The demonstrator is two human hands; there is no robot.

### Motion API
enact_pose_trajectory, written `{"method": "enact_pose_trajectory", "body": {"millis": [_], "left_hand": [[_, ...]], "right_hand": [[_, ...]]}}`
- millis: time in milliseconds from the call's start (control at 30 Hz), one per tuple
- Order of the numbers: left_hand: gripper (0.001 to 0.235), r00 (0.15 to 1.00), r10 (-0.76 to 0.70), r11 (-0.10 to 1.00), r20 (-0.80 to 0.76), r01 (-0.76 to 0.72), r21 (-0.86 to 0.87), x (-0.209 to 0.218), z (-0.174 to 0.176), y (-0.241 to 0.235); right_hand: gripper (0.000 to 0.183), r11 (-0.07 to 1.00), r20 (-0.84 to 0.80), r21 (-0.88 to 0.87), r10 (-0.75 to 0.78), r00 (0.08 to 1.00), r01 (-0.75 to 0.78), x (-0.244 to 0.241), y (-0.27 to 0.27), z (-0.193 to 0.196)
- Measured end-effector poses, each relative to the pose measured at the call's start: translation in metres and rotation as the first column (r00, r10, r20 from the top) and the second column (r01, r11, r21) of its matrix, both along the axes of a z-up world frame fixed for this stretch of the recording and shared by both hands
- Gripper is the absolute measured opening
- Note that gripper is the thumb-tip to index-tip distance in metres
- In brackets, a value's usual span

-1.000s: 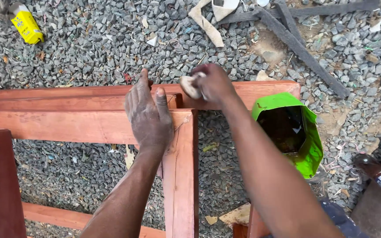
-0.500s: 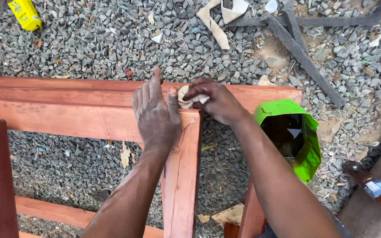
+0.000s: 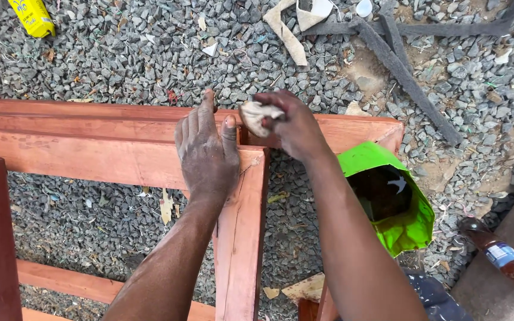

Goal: The person applies a dark liquid stain to a wooden frame using a cloth, dipping the cloth into a green container to reload the liquid. They wipe the stain onto the wood's surface and edges, then briefly measure a nearby sofa with a tape measure before returning to stain the frame.

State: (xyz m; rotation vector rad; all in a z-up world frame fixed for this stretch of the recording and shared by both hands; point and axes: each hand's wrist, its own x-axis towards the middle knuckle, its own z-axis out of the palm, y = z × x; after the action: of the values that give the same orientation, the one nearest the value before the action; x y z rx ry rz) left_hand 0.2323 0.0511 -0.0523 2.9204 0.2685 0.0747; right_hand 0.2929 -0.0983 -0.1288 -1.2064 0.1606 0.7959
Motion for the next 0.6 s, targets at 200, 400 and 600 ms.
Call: {"method": "enact_pose_trajectory", "body": {"millis": [200,400,600], "left_hand": [[0.053,1.000,-0.015,1.000,-0.008,0.016,0.024,0.001,0.000,0.000],[0.056,1.000,0.015,1.000,-0.020,-0.015,0.014,-0.001,0.001,-0.002],[0.055,1.000,-0.004,1.000,-0.011,0.004,0.030,0.000,0.000,0.000]], "right_hand": [[0.031,0.744,-0.062,-0.476,0.503,0.862,-0.468,0.008,0.017,-0.053],[0.037,0.819,0.243,-0.378,0.539,0.806,-0.433,0.042,0.030,-0.022],[0.035,0.476,0.020,-0.632,0.799,0.602,-0.611,0.061,0.029,-0.030]]}}
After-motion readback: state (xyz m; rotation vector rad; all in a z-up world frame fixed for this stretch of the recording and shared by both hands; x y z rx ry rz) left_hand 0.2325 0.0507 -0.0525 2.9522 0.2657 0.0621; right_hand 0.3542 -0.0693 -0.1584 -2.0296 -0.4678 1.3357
